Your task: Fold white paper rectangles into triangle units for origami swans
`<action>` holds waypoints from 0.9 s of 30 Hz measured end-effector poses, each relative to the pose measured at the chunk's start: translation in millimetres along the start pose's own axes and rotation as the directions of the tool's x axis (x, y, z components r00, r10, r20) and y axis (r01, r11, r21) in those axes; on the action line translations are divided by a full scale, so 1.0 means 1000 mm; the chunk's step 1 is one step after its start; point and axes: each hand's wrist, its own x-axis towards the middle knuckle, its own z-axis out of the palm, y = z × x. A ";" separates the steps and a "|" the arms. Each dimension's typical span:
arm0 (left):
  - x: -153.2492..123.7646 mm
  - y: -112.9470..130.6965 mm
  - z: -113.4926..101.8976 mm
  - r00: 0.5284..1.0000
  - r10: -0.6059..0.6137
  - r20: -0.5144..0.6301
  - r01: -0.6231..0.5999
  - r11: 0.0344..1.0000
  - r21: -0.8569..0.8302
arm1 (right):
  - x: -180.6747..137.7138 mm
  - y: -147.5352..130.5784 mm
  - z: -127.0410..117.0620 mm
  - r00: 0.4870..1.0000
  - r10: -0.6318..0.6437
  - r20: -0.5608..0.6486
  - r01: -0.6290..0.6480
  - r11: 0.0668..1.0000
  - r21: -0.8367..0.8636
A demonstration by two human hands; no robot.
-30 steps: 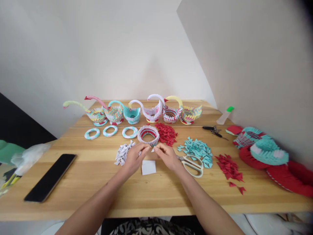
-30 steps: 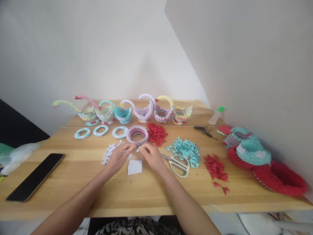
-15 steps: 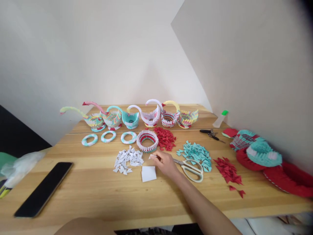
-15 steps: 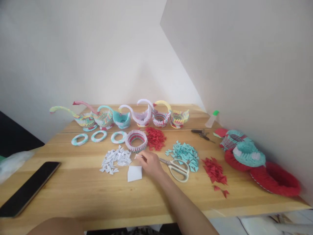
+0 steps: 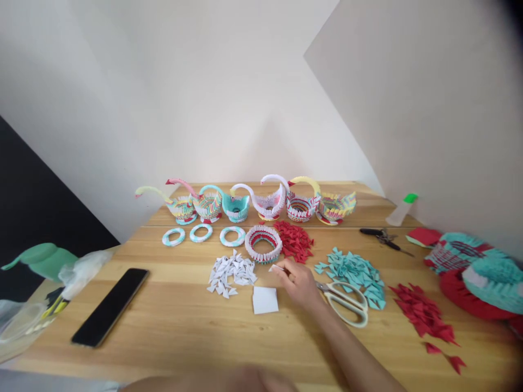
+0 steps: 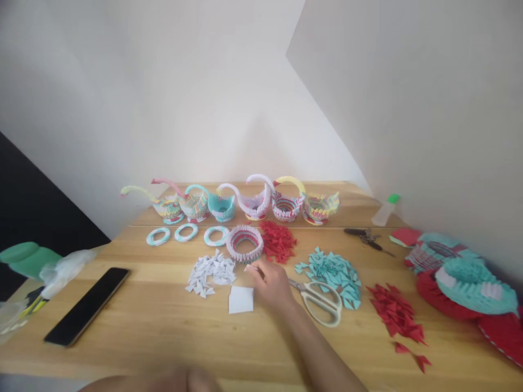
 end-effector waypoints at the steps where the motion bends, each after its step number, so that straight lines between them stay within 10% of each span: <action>1: 0.009 -0.002 -0.005 0.999 -0.005 -0.042 0.005 1.000 0.004 | 0.000 -0.002 -0.002 1.000 -0.007 -0.007 0.007 1.000 0.003; 8: 0.072 -0.060 -0.029 0.894 -0.139 -0.426 0.244 0.948 0.204 | -0.003 -0.012 -0.009 0.995 -0.096 -0.015 0.097 0.993 0.062; 27: 0.060 -0.110 -0.036 0.880 -0.278 -0.386 0.314 0.949 0.033 | 0.001 -0.003 0.001 0.974 0.059 0.220 -0.128 0.941 0.313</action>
